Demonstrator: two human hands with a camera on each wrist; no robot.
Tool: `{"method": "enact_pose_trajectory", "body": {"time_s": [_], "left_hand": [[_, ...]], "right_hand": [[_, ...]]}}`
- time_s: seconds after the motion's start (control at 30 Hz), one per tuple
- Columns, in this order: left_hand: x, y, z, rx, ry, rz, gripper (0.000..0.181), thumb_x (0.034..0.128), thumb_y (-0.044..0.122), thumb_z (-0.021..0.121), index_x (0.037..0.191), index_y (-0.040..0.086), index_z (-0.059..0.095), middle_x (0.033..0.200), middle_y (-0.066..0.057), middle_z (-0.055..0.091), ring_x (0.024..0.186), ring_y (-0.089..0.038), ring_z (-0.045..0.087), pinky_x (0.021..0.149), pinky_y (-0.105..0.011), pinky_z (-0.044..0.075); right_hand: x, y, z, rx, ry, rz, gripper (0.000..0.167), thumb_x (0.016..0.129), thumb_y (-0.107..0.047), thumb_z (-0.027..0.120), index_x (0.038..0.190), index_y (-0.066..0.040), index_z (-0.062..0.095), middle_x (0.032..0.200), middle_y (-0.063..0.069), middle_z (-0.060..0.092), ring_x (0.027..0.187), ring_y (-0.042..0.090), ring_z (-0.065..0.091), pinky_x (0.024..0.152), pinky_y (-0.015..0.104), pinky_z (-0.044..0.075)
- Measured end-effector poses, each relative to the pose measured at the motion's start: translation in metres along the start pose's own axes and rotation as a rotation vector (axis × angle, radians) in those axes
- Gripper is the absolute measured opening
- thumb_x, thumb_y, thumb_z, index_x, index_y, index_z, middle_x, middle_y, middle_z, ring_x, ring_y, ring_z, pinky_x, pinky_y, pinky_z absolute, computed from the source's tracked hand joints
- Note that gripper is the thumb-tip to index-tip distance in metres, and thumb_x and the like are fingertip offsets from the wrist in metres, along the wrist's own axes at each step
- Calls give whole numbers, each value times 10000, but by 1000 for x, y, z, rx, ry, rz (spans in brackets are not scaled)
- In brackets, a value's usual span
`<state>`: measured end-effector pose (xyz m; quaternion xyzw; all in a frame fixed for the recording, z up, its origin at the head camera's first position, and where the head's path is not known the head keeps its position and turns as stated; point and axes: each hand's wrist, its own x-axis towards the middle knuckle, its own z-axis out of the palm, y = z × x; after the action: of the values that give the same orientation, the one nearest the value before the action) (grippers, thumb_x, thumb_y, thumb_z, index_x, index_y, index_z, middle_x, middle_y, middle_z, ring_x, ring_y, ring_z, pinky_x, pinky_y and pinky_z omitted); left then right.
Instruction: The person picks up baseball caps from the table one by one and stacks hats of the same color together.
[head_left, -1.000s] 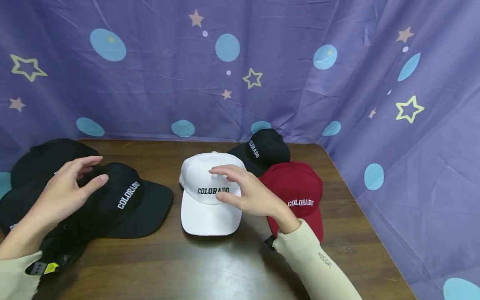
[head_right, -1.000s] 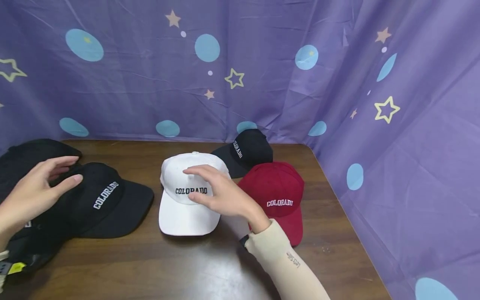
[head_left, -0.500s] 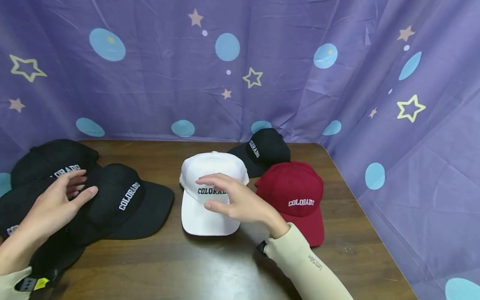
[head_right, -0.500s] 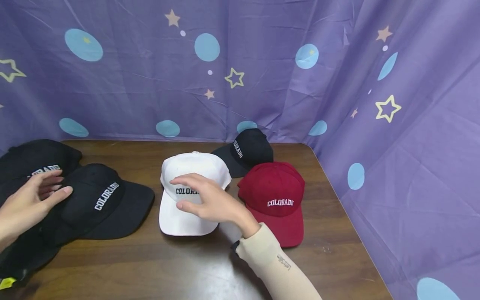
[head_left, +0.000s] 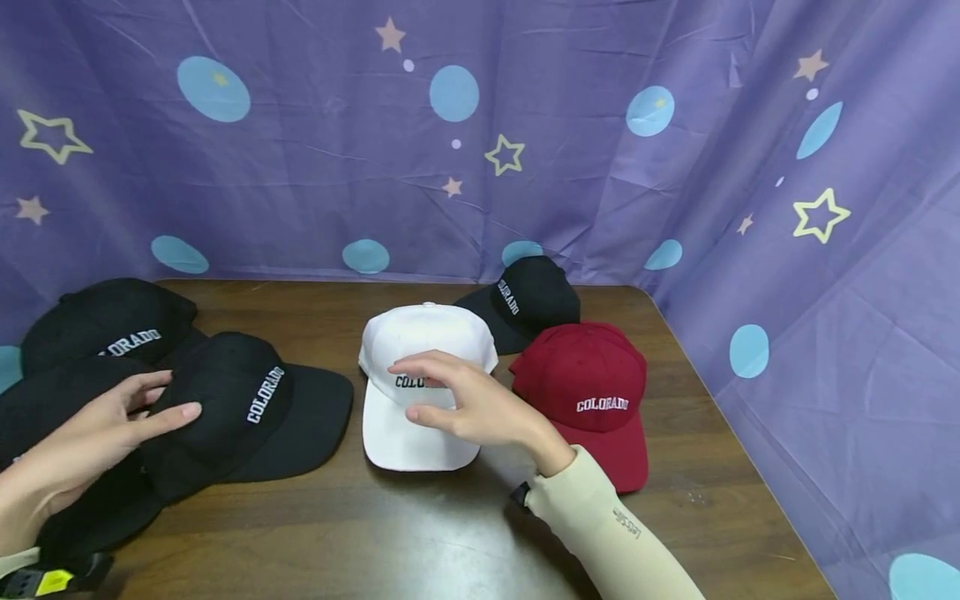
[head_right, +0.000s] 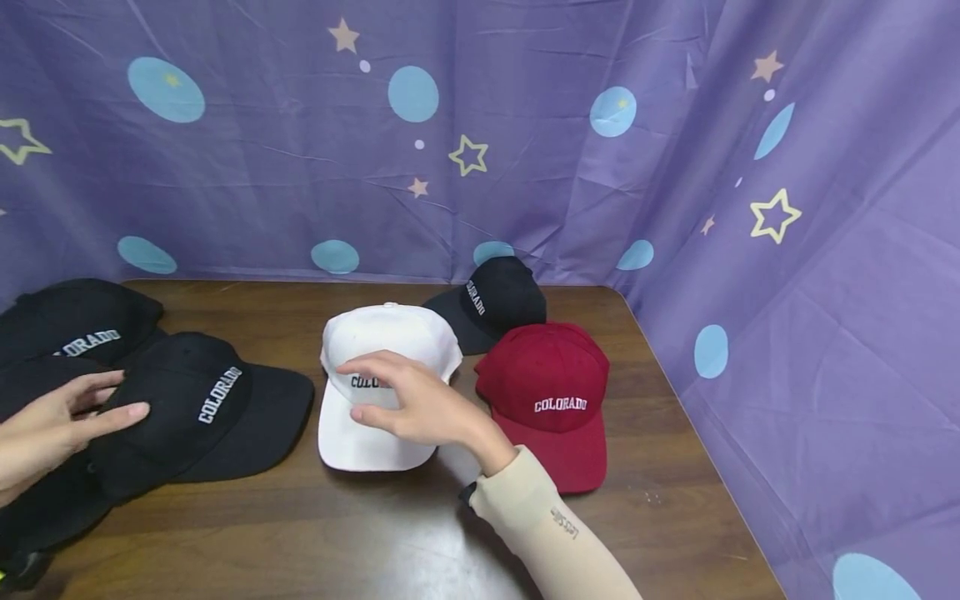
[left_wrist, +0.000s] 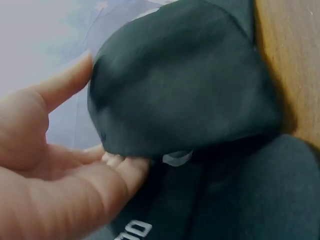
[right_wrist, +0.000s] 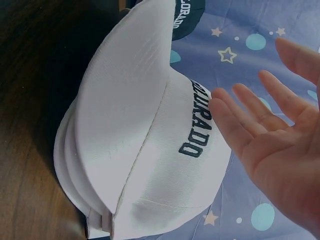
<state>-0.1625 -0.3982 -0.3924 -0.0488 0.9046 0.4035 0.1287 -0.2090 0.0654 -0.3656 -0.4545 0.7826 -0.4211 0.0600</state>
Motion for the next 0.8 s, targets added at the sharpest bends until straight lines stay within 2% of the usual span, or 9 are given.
{"method": "enact_pose_trajectory", "body": {"time_s": [0.1,0.2,0.3,0.47,0.57,0.63,0.7,0.8], "left_hand": [[-2,-3,-5,-54,-84,22,988,1109,436,559,1642,-74,-98,1603,-511,-100,1453,-717,46,1028,-833,278],[0,-3,-10,-60,-101,47,969,1109,408,573,1660,-37,-88,1623,-483,-133,1473,-707,-3,1022,-844,264],[6,1,-15,-52,-111,66,979,1096,411,601,1682,26,-82,1654,-420,-192,1469,-711,-102,1020,-880,194],[21,14,-26,7,-174,140,927,1098,348,611,1699,61,-33,1677,-419,-35,1463,-714,53,1009,-856,247],[32,22,-31,0,-236,178,867,1098,284,611,1704,74,27,1696,-384,0,1482,-683,80,1003,-833,271],[39,27,-35,5,-274,188,819,1092,275,617,1704,121,95,1717,-323,51,1505,-612,141,1028,-760,341],[47,32,-38,-18,-313,200,766,1085,248,617,1692,151,160,1737,-272,40,1537,-546,128,1051,-739,326],[58,40,-41,-17,-339,221,671,1087,228,594,1665,200,253,1738,-162,157,1503,-242,332,1075,-606,388]], "right_hand": [[0,1,0,26,-7,1,509,1004,-104,742,1476,-8,576,1493,83,595,1388,256,560,1146,364,473],[2,1,1,40,-7,-10,501,1002,-106,746,1469,-21,585,1484,116,601,1377,280,570,1140,347,476],[7,0,3,41,-10,-23,495,999,-114,752,1463,-42,596,1478,128,607,1359,288,584,1133,329,479],[17,-5,8,19,-20,-48,499,997,-114,754,1464,-34,597,1473,106,614,1324,283,602,1125,308,481],[27,-10,13,15,-35,-46,509,1001,-114,747,1478,-39,587,1478,91,611,1308,229,612,1128,291,475],[35,-13,17,8,-51,-34,520,1008,-127,740,1494,-47,573,1487,81,607,1310,189,609,1132,282,468],[44,-16,21,-6,-65,-10,543,1014,-145,733,1518,-58,549,1500,77,600,1337,154,596,1136,255,451],[58,-16,29,-64,-67,36,596,1019,-187,724,1559,-74,499,1500,86,591,1365,153,576,1134,230,432]]}}
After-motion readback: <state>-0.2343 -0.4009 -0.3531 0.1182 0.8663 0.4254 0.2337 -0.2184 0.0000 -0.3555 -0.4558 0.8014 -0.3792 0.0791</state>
